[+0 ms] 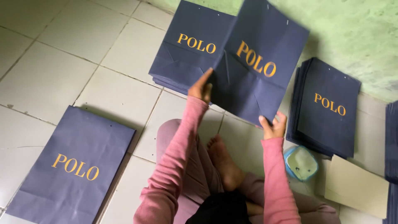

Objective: The person sits on a tiled floor and assembles dark blue paper bags with gold 'POLO' lettering. They use a small brush to apply adhesive from a container to the inner flaps of the bag, then fold and press the flaps to seal the bottom. The person repeats this process for multiple bags, stacking the finished ones.

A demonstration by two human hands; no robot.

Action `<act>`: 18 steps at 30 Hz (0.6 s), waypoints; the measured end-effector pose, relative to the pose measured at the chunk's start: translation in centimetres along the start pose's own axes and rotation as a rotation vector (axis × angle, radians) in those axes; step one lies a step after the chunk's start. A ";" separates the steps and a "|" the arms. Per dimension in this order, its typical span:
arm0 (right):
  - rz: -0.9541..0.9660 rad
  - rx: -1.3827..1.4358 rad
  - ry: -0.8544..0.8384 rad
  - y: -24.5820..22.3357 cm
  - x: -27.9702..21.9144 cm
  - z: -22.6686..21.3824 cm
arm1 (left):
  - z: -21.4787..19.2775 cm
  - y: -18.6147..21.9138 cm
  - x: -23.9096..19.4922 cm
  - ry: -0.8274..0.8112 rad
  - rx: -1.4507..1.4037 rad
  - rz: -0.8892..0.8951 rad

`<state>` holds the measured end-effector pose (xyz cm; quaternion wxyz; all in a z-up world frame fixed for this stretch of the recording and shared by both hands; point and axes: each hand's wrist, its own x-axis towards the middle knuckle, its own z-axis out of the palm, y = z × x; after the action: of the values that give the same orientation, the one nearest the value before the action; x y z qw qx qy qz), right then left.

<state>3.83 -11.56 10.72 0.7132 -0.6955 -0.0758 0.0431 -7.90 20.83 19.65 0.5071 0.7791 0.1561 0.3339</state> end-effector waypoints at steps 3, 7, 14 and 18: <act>-0.145 0.036 -0.069 -3.7 1.8 7.2 | -5.3 -0.3 3.9 0.103 0.046 0.005; -0.235 -0.013 -0.113 -7.2 1.0 17.3 | -9.1 -7.6 8.5 0.203 0.170 -0.100; 0.065 -0.772 -0.191 2.8 1.3 24.1 | -11.3 -14.2 7.7 -0.132 0.697 -0.562; 0.154 -0.791 -0.207 5.1 1.0 24.7 | -11.1 -14.1 7.8 -0.159 0.657 -0.559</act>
<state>0.91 13.06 6.23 0.3741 -0.9116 -0.1056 0.1335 -8.42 39.08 12.80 0.3137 0.8501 0.4193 0.0556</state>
